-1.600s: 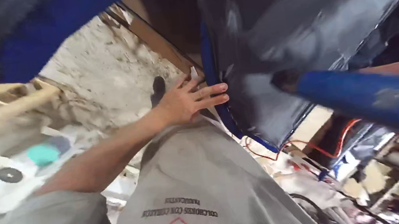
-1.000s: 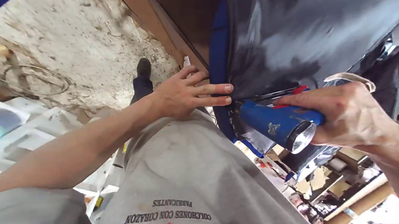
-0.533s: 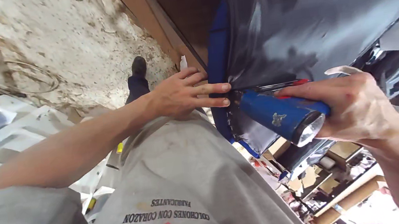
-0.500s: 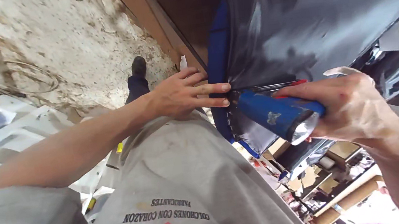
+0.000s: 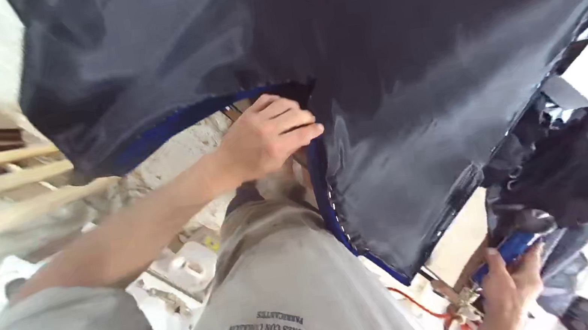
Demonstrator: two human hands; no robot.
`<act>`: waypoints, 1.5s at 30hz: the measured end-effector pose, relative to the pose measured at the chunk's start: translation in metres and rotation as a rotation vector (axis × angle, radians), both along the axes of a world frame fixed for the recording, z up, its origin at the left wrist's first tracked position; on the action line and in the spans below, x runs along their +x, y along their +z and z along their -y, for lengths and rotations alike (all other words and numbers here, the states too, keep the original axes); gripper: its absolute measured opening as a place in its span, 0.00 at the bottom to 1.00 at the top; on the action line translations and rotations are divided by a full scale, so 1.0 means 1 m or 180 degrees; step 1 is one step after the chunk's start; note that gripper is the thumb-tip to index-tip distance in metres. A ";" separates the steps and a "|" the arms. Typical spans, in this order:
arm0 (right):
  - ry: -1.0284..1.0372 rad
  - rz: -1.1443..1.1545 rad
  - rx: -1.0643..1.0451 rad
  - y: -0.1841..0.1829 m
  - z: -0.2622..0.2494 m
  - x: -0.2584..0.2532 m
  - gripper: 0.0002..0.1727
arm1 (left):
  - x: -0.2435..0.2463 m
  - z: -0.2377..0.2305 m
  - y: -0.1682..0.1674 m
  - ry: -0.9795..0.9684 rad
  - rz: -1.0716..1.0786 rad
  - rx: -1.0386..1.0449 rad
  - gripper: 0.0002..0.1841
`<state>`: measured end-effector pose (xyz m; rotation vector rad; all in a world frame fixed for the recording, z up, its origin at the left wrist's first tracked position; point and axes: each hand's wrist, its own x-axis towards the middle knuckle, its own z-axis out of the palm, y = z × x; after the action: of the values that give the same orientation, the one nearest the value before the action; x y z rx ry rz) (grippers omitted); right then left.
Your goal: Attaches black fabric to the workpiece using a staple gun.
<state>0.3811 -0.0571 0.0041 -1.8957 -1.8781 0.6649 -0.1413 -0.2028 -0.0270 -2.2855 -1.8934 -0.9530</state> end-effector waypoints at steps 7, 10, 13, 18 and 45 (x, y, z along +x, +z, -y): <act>-0.0211 0.1209 -0.0237 -0.073 -0.011 0.014 0.39 | -0.042 -0.092 0.013 -0.1434 -0.1194 -0.0649 0.17; -0.0248 0.1366 -0.0312 -0.053 0.006 -0.005 0.36 | -0.059 -0.121 0.007 -0.1976 -0.1302 -0.0650 0.15; -0.0366 0.0753 0.0078 -0.018 0.054 -0.074 0.31 | -0.073 -0.146 0.005 -0.2564 -0.0937 -0.0692 0.12; 0.0085 -0.0140 0.0805 -0.016 0.119 -0.262 0.20 | -0.082 -0.161 0.001 -0.2944 -0.0583 -0.0598 0.11; 0.0282 0.0079 0.1617 -0.040 0.077 -0.406 0.13 | -0.096 -0.131 0.002 -0.1042 -0.1294 -0.1042 0.40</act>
<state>-0.0247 -0.1341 -0.0362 -1.5061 -1.9249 0.1596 -0.2372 -0.0718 -0.0250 -2.7609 -1.6302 -0.1568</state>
